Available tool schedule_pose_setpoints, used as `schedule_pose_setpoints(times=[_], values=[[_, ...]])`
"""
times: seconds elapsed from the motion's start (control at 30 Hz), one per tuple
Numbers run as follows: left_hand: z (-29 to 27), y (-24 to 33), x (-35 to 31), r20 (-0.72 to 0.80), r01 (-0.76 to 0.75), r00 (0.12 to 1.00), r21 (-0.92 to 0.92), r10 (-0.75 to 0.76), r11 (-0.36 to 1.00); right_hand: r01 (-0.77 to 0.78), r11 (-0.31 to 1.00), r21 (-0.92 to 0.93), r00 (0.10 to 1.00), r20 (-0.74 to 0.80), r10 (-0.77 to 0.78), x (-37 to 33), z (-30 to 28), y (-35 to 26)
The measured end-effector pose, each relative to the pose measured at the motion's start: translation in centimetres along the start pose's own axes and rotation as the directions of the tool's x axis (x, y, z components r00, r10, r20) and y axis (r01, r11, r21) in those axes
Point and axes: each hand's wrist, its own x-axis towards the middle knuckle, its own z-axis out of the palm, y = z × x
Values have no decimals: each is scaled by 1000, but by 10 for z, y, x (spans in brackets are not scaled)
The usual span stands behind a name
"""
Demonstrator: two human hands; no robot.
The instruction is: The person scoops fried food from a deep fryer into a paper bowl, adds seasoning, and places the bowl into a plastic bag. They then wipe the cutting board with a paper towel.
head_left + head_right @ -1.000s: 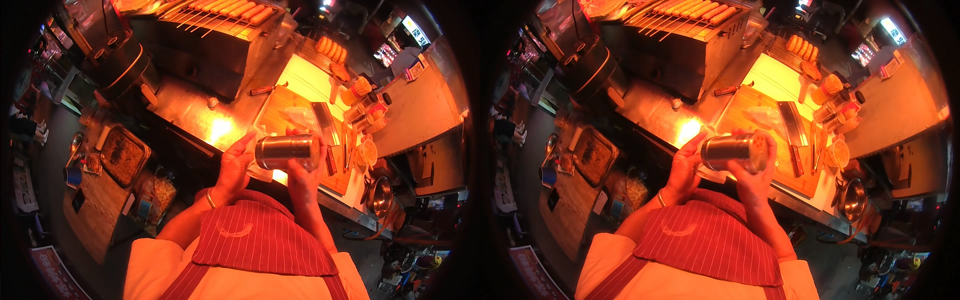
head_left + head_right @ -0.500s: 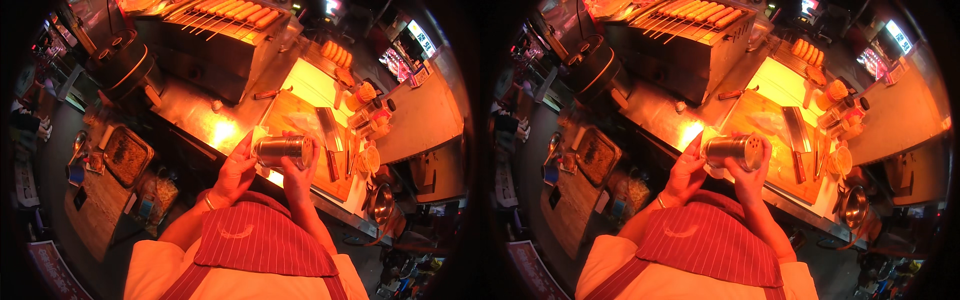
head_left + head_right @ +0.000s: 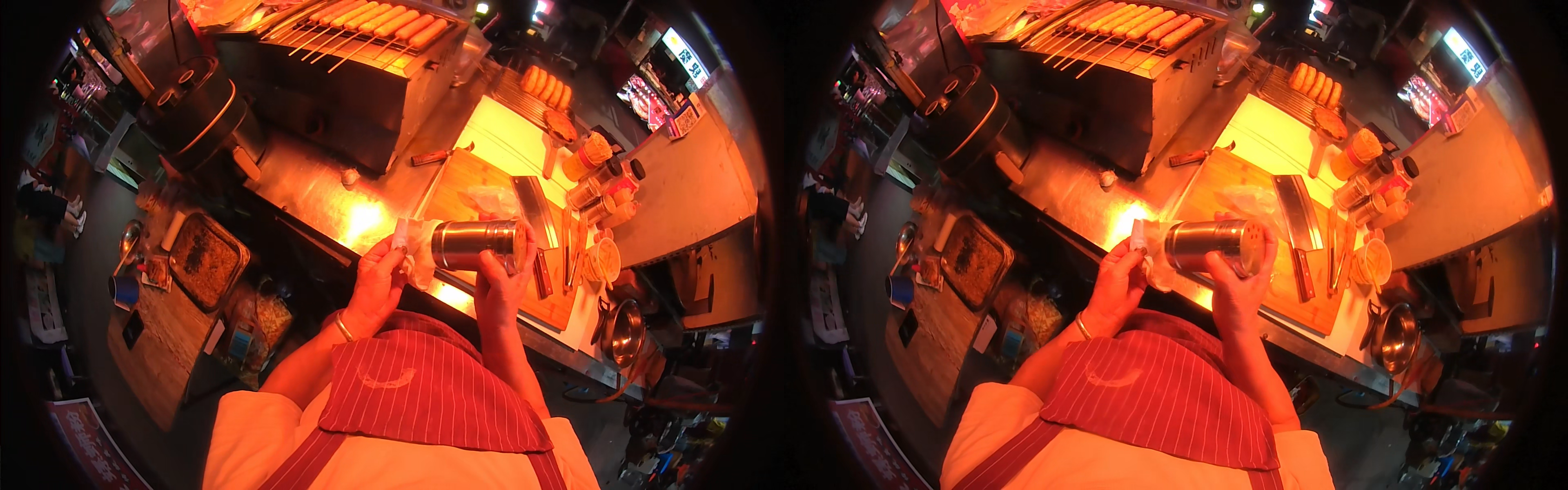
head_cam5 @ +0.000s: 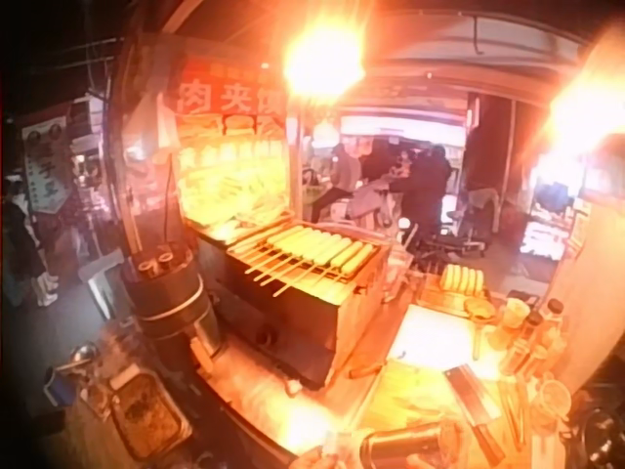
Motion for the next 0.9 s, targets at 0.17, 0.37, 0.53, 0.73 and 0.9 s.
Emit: schedule_pose_setpoints(times=[0.17,0.37,0.53,0.73,0.9], values=[[25,3,-6,124,75,990,-113,-60,991,108,983,-149,981,178,-81,-6,3,21],[46,18,-11,254,160,964,-323,-77,933,128,978,-165,966,246,-85,-7,-1,38],[33,15,-12,219,160,971,-312,-93,937,191,954,-232,912,401,-85,-6,-3,42],[17,30,-17,370,403,868,-130,-333,906,-81,982,-170,780,603,169,0,-15,23],[0,20,-21,511,501,794,-245,-329,830,-124,951,-283,613,732,298,10,-34,20]])
